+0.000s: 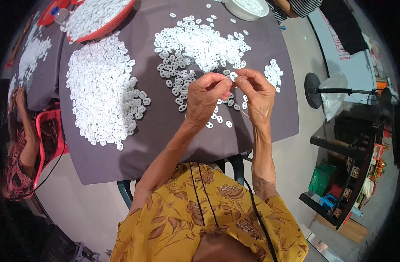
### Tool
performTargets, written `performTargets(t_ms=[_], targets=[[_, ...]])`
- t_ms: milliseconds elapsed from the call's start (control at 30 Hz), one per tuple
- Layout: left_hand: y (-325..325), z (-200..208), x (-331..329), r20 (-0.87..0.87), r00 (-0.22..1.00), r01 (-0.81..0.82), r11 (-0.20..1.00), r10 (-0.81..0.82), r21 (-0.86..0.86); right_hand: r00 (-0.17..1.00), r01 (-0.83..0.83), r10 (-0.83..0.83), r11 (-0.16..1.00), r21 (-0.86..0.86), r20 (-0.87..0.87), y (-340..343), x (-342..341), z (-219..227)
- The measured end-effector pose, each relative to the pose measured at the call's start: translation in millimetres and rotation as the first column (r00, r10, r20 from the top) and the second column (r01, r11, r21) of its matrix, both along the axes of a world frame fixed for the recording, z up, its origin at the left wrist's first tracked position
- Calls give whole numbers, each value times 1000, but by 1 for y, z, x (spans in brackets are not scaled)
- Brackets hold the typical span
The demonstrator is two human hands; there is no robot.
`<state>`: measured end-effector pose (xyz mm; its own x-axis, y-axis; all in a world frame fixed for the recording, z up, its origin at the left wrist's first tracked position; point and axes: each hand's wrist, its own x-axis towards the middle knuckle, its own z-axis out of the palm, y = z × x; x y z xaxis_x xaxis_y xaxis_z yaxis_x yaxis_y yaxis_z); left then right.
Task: The person inspects and sorts small white plastic components on a table by hand.
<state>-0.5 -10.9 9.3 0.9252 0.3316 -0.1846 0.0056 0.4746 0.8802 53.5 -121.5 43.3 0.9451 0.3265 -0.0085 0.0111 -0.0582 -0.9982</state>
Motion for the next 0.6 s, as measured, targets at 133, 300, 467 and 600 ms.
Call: performTargets(t_ms=[133,300,467,600], targets=[[-1,0,-1,-1,1000,-21,999,21,38,1000,-12,11,999,-32,-26,-2,1,-3],[-1,-8,0,30,1000,0,996,-3,91,1000,-13,12,999,-52,-20,-5,2,-7],[0,-10,-1,25,998,52,998,-53,46,999,-9,7,998,-69,-33,-7,2,-7],[1,-6,-1,-14,997,76,997,-77,-34,999,-20,24,993,-117,30,-8,1,-10]])
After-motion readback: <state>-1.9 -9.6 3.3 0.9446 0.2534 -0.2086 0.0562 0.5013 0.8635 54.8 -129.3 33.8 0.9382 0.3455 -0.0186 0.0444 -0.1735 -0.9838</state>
